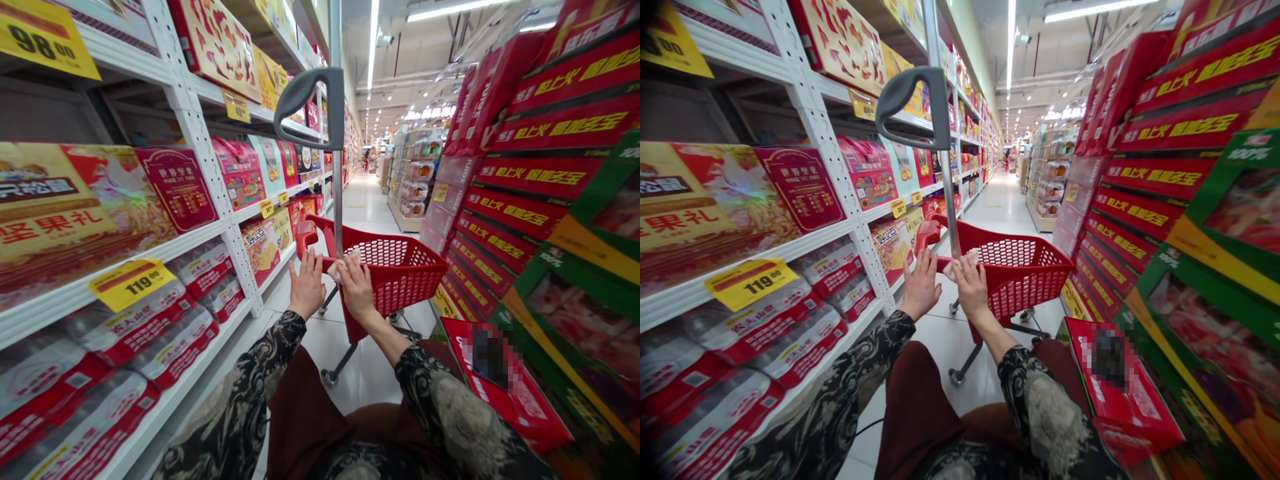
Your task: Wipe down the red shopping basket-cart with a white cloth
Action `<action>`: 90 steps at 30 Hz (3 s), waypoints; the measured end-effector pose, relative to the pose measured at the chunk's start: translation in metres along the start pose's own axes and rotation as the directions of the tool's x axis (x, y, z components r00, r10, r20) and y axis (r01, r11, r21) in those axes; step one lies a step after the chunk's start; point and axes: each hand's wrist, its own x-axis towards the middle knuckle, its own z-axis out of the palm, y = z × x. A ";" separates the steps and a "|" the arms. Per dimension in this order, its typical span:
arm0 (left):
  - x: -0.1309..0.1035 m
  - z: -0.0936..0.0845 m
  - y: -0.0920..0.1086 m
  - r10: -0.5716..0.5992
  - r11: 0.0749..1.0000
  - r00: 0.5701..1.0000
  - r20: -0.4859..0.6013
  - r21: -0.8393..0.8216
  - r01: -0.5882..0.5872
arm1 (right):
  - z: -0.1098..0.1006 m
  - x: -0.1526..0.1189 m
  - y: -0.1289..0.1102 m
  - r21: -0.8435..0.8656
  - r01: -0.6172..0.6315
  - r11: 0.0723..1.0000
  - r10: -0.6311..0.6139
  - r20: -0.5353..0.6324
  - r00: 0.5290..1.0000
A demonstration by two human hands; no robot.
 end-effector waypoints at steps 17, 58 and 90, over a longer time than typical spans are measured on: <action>-0.001 0.008 0.005 -0.021 1.000 1.000 -0.016 -0.009 0.021 | -0.007 -0.013 0.003 0.001 -0.109 0.994 0.109 -0.002 0.994; -0.013 0.013 0.009 0.077 0.997 0.996 0.049 -0.003 -0.077 | -0.005 0.016 -0.001 -0.002 -0.076 0.997 0.076 -0.031 0.997; 0.013 -0.002 -0.008 -0.004 0.999 1.000 0.011 0.053 0.003 | -0.020 0.146 0.012 -0.123 0.302 0.945 -0.303 0.018 0.953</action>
